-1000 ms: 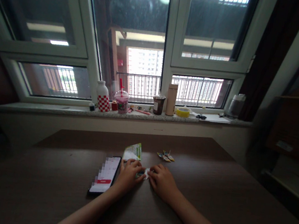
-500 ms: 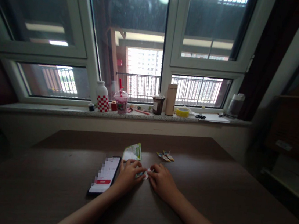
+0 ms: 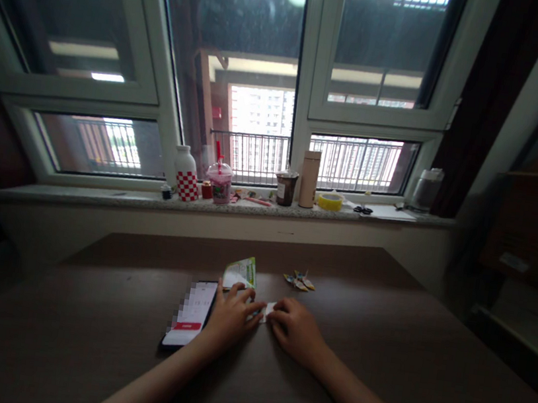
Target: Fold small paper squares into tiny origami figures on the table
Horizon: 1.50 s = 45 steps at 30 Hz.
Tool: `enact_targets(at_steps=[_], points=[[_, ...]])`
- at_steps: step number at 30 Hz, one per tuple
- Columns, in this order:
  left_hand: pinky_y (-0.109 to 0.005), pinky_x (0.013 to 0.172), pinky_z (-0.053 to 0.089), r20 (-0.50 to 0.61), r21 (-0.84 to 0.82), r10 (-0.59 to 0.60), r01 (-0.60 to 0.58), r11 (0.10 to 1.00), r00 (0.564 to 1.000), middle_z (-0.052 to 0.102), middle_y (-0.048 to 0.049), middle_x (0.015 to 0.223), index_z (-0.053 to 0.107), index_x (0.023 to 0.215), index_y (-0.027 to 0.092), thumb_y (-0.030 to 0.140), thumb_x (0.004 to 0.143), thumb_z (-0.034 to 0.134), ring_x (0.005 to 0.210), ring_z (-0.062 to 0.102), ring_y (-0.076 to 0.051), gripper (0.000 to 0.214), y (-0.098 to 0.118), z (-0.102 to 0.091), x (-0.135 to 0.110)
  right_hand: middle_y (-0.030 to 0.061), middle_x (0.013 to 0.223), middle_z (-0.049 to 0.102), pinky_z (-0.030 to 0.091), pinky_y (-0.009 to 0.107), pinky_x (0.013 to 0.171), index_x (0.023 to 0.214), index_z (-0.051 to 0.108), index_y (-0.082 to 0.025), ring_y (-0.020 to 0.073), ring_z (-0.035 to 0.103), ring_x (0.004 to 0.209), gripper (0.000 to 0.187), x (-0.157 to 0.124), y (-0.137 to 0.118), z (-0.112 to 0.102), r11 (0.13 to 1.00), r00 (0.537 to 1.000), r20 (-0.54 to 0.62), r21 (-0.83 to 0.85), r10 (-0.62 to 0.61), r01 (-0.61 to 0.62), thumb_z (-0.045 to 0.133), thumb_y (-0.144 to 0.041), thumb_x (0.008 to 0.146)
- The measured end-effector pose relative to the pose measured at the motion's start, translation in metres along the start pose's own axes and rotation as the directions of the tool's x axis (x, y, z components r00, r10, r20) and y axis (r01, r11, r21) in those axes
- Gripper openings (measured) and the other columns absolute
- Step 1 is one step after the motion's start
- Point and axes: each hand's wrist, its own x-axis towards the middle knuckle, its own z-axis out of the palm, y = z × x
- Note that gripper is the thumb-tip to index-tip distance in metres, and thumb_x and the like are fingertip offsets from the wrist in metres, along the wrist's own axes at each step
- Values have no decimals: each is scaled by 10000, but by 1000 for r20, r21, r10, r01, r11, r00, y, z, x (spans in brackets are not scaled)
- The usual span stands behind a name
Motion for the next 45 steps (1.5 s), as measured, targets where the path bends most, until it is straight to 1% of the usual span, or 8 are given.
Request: enact_targets(at_steps=[7,13,17,23,31,38,42,45], points=[[-761,1076,38,-2,6,1,-1,1000,1000,651,-30,1165,685,1107,415,416,897,560,1248,435,-341,245,1,0,1,64,1074,651,465,347,920,966,743,-274,208,585,1039,234,1,-2,-1,997,998,9,-57,-55,56,561,-173,860],[-754,1082,22,-17,22,-3,3,1000,1000,657,-33,1164,695,1091,409,414,891,572,1244,444,-336,236,2,-1,0,46,1015,685,448,350,922,1012,733,-279,194,593,975,262,0,0,-2,993,993,32,-38,-111,112,528,-168,892],[-753,1083,40,-12,31,-18,19,999,1000,662,-20,1159,697,1077,420,441,881,582,1254,444,-331,228,2,-1,1,48,992,681,446,354,909,978,738,-266,191,583,949,243,1,0,-3,992,992,54,-50,-115,117,523,-182,900],[-758,1080,47,-8,36,-20,20,999,1000,662,-16,1159,692,1085,432,444,892,566,1259,444,-335,231,2,-1,0,41,1046,668,402,415,986,1009,736,-292,209,567,997,258,2,-1,-8,985,985,91,-88,-144,152,545,-181,876],[-753,1084,-7,-3,49,-22,22,999,1000,653,-17,1207,691,1090,430,451,895,559,1285,428,-341,236,2,-2,1,32,1139,675,441,364,968,1054,734,-321,202,599,1070,269,1,2,-7,1000,994,108,-6,-25,26,544,-213,898],[-759,1076,-7,6,62,-84,84,995,996,640,-8,1243,684,1098,428,418,902,554,1290,415,-335,235,-2,0,7,34,1246,649,435,374,1019,1167,685,-348,210,594,1150,318,7,7,3,999,991,133,37,-7,2,506,-225,935],[-774,1059,29,25,41,-121,120,992,992,641,-10,1225,684,1085,439,431,905,543,1279,416,-330,228,-3,1,9,69,1261,629,429,391,1032,1130,710,-302,230,571,1183,282,7,11,8,995,995,95,102,-4,-6,525,-236,927],[-772,1056,38,51,24,-149,147,989,988,640,-16,1215,688,1079,433,444,913,519,1269,420,-324,237,-3,1,10,88,1192,662,443,379,1014,1078,729,-248,225,594,1135,258,8,14,8,982,997,72,188,19,-32,514,-237,935]])
